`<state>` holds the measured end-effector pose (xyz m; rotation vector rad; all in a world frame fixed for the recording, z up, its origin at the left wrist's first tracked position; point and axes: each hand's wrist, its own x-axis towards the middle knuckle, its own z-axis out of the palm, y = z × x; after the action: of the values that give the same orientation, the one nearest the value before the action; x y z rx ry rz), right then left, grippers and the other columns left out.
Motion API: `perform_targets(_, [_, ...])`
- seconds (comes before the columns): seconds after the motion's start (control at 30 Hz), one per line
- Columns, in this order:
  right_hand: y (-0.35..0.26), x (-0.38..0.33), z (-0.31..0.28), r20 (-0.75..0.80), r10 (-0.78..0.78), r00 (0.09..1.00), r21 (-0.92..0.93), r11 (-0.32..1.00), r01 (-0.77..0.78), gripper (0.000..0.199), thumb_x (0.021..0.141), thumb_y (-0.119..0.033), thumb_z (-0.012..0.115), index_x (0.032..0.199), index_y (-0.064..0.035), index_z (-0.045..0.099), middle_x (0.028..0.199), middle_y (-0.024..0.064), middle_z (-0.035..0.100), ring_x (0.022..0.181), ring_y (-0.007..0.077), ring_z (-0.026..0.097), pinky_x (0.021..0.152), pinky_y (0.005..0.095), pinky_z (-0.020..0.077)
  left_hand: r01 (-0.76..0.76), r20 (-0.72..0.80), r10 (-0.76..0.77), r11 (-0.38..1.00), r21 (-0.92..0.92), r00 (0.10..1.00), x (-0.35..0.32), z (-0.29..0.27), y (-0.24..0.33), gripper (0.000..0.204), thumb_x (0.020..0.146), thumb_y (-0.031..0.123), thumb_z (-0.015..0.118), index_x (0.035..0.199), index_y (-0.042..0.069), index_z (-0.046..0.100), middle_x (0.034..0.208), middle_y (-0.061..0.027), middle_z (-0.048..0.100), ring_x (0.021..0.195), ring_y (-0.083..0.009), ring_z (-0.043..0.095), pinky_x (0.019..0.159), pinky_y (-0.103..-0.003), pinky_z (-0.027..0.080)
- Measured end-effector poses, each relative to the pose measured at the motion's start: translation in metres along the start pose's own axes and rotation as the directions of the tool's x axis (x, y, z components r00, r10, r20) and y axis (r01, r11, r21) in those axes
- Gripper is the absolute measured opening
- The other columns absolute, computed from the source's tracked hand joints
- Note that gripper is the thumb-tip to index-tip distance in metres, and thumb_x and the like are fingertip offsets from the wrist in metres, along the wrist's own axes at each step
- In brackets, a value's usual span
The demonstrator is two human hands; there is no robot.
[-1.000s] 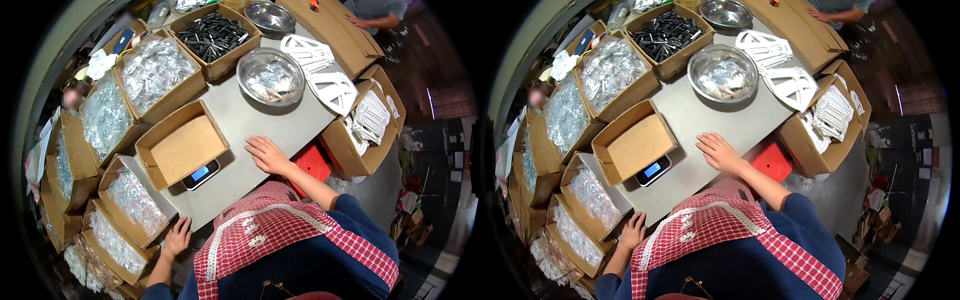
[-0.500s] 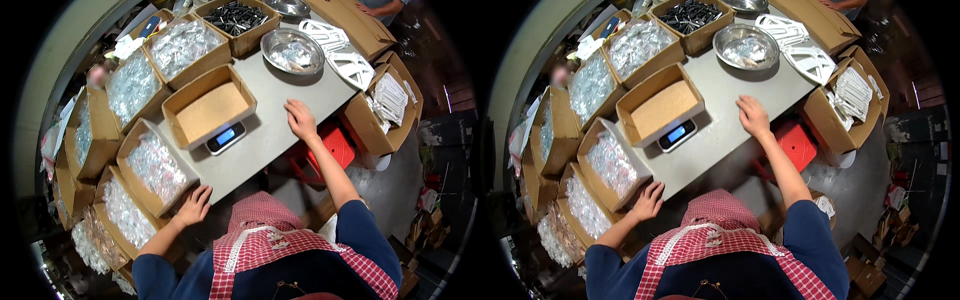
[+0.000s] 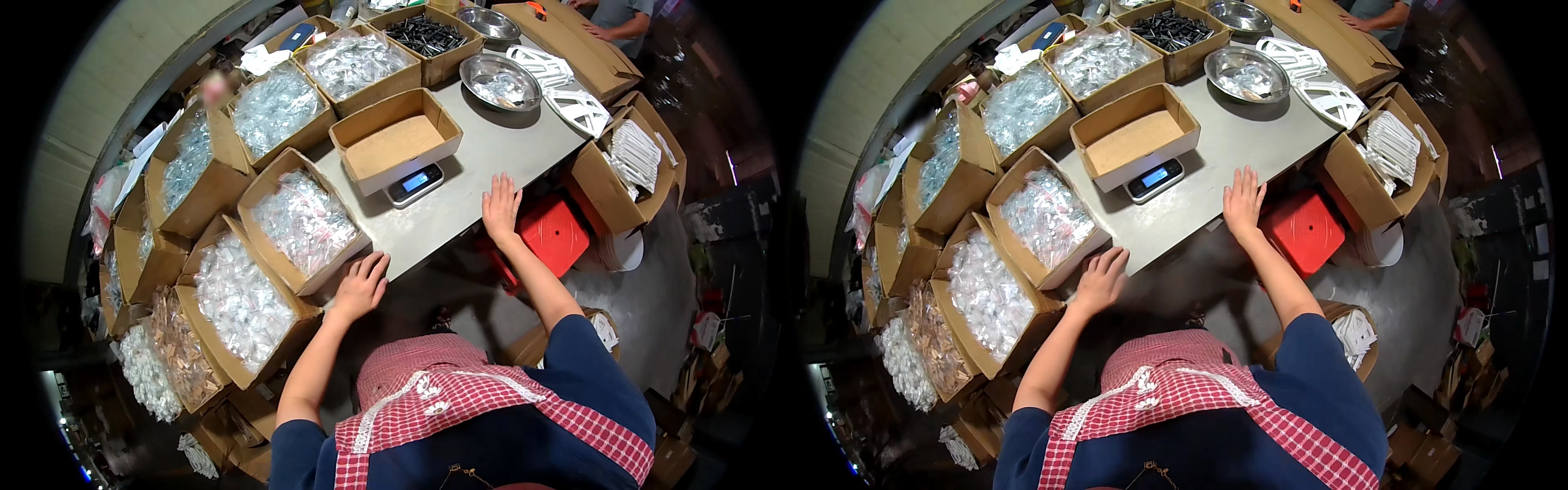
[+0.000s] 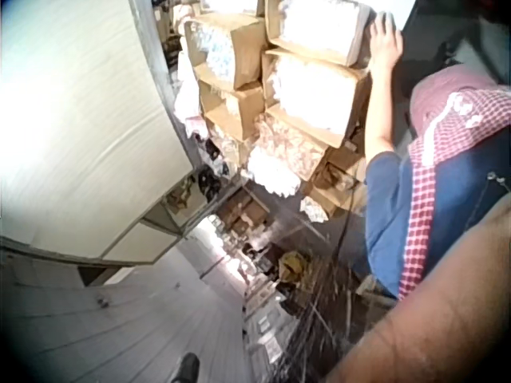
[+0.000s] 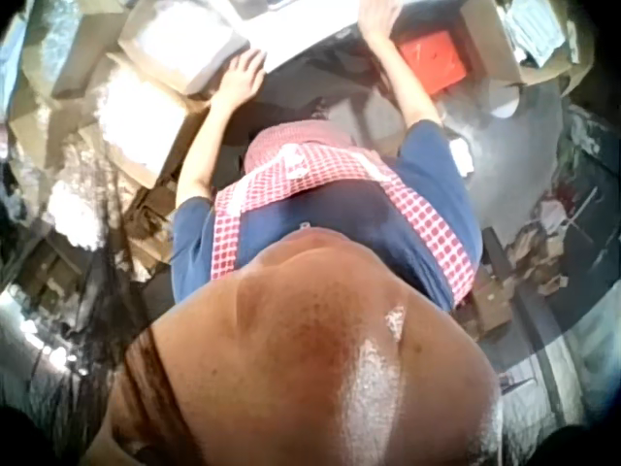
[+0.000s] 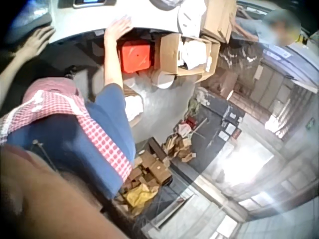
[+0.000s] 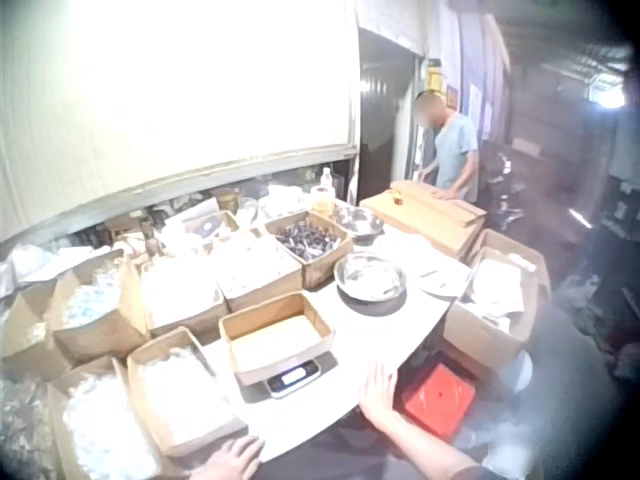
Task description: The person sorts white plastic frames from a cardboard box and stacks them on a table. They then pick up a metal bowl and place it on a digital scale, followed by placing a small plastic bag of hardware into the bowl. The person continues to gather various small plastic bags containing screws and fittings from surrounding boxes and places them into the bowl on the scale.
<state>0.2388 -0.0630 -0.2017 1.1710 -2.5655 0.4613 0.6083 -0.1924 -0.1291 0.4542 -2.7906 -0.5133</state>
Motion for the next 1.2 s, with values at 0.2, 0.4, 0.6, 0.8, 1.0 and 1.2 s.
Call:
perform_targets(0.2, [-0.055, -0.034, -0.007, 0.029, 0.032, 0.999, 0.124, 0.992, -0.035, 0.058, 0.098, -0.026, 0.043, 0.144, 0.0070, 0.030, 0.152, 0.0286, 0.023, 0.143, 0.0435, 0.017, 0.117, 0.0489, 0.0192, 0.128, 0.208, -0.028, 0.867, -0.482, 0.978, -0.046, -0.028, 0.021, 0.036, 0.093, 0.017, 0.056, 0.126, 0.002, 0.057, 0.119, -0.0141, 0.062, 0.110, -0.0309, 0.058, 0.095, -0.041, 0.044])
perform_targets(0.4, [-0.144, -0.076, -0.005, 0.009, 0.164, 0.986, 0.136, 0.977, -0.164, 0.058, 0.099, -0.025, 0.042, 0.142, 0.0116, 0.029, 0.153, 0.0293, 0.022, 0.144, 0.0435, 0.015, 0.118, 0.0470, 0.0185, 0.477, 0.478, -0.167, -0.050, -0.878, 0.862, -0.137, -0.183, 0.002, 0.028, 0.098, 0.009, 0.051, 0.122, -0.003, 0.059, 0.113, -0.0125, 0.067, 0.110, -0.0190, 0.061, 0.097, -0.031, 0.046])
perform_targets(0.6, [-0.213, -0.110, 0.001, 0.210, -0.020, 0.978, -0.674, 0.721, 0.159, 0.042, 0.097, -0.021, 0.041, 0.121, 0.0102, 0.057, 0.138, 0.0280, 0.047, 0.133, 0.0429, 0.039, 0.116, 0.0563, 0.0155, 0.251, 0.125, -0.590, 0.137, -0.958, 0.798, -0.218, -0.322, -0.072, 0.030, 0.093, 0.011, 0.053, 0.118, -0.003, 0.060, 0.107, -0.0122, 0.067, 0.105, -0.0202, 0.062, 0.097, -0.033, 0.043])
perform_targets(0.8, [-0.220, -0.127, 0.009, 0.281, 0.013, 0.960, -0.645, 0.743, 0.179, 0.042, 0.099, -0.021, 0.042, 0.125, 0.0094, 0.055, 0.138, 0.0271, 0.048, 0.132, 0.0451, 0.040, 0.114, 0.0583, 0.0197, 0.174, -0.156, -0.732, 0.354, -0.919, 0.663, -0.288, -0.426, -0.145, 0.022, 0.092, 0.009, 0.052, 0.107, -0.003, 0.064, 0.098, -0.0108, 0.068, 0.097, -0.0185, 0.063, 0.090, -0.032, 0.048])
perform_targets(1.0, [-0.245, -0.126, 0.000, 0.016, 0.141, 0.990, -0.290, 0.948, -0.130, 0.050, 0.100, -0.024, 0.039, 0.136, 0.0101, 0.041, 0.141, 0.0335, 0.039, 0.132, 0.0454, 0.035, 0.114, 0.0504, 0.0249, 0.364, -0.384, -0.744, 0.624, -0.692, 0.546, -0.340, -0.509, -0.270, 0.024, 0.092, 0.009, 0.055, 0.109, -0.003, 0.065, 0.102, -0.0091, 0.069, 0.098, -0.0156, 0.064, 0.090, -0.030, 0.049])
perform_targets(1.2, [-0.219, -0.139, 0.021, -0.076, 0.181, 0.981, -0.098, 0.977, -0.188, 0.052, 0.099, -0.028, 0.042, 0.136, 0.0096, 0.042, 0.143, 0.0286, 0.041, 0.133, 0.0428, 0.036, 0.114, 0.0494, 0.0248, 0.795, -0.520, -0.655, 0.601, 0.084, 0.549, -0.343, -0.525, -0.467, 0.048, 0.078, 0.023, 0.070, 0.119, 0.001, 0.059, 0.114, -0.0191, 0.065, 0.106, -0.0331, 0.062, 0.093, -0.042, 0.048])
